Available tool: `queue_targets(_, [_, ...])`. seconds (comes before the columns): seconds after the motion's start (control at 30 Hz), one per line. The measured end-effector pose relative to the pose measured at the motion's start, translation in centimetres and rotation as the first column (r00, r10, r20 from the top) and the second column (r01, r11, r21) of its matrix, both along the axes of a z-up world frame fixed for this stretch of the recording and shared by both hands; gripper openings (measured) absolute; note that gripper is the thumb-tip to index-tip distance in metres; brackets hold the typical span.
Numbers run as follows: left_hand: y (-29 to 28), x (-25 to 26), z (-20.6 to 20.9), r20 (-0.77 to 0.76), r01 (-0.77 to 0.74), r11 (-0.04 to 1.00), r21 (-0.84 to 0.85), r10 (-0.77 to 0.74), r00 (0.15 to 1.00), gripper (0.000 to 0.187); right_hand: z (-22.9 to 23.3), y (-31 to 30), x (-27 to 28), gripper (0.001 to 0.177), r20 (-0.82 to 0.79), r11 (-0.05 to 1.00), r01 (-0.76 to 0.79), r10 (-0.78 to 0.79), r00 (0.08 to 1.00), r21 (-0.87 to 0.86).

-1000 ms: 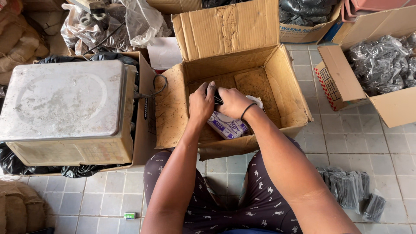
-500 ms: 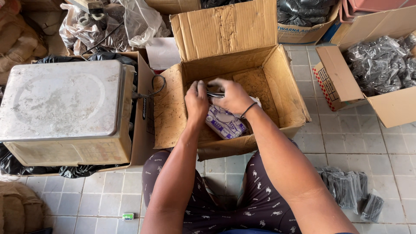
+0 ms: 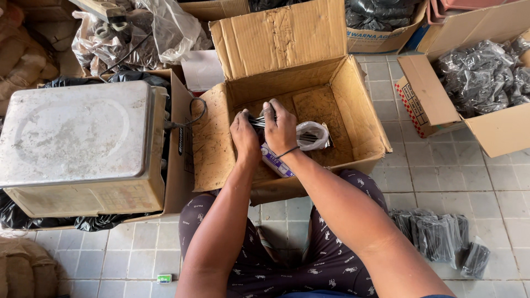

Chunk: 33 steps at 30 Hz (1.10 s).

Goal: The person sorts metal hardware components by hand from a cardboard box, grouping them into bundles and placing them into a separate cardboard container.

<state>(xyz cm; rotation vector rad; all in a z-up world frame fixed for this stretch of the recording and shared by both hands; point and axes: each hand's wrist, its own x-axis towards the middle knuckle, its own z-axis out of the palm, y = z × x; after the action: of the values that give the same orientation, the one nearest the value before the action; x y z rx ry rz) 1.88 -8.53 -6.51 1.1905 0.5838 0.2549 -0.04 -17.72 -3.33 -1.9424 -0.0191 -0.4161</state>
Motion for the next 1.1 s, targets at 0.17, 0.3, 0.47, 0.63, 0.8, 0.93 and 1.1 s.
queue_targets(0.17, [-0.6, -1.3, 1.0, 0.042, 0.083, 0.979, 0.188, -0.093, 0.995, 0.04, 0.6, -1.6, 1.4, 0.043, -0.068, 0.998, 0.047, -0.045, 0.997, 0.03])
queue_targets(0.3, [-0.6, -2.3, 2.3, 0.054, 0.143, 0.92, 0.366, -0.175, 0.983, 0.041, 1.0, -2.4, 2.1, 0.025, -0.181, 0.997, 0.075, -0.075, 0.981, -0.007])
queue_targets(0.47, [0.4, -2.1, 3.7, 0.082, 0.1, 0.899, 0.427, -0.149, 0.985, 0.033, 1.6, -2.0, 1.5, 0.022, -0.196, 0.999, -0.009, 0.001, 0.981, -0.037])
queue_targets(0.63, [1.9, -1.6, 4.1, 0.045, 0.09, 0.788, 0.609, -0.147, 0.988, 0.039, 1.6, -2.1, 2.1, 0.04, -0.31, 0.97, -0.222, 0.182, 0.933, -0.098])
queue_targets(0.8, [1.7, -1.3, 3.7, 0.026, 0.179, 0.828, 0.532, -0.227, 0.974, 0.038, 1.9, -4.4, 2.5, 0.047, -0.493, 0.913, -0.408, 0.359, 0.792, 0.01])
queue_targets(0.93, [0.9, -1.0, 3.5, 0.01, 0.236, 0.862, 0.45, -0.269, 0.963, 0.039, 2.8, -4.6, 1.9, 0.049, -0.473, 0.882, -0.441, 0.321, 0.821, -0.168])
queue_targets(1.1, [0.8, -0.7, 3.4, -0.206, 0.427, 0.83, 0.359, -0.376, 0.903, 0.043, 3.6, -5.7, 2.4, 0.027, -0.398, 0.833, -0.469, 0.34, 0.852, -0.294])
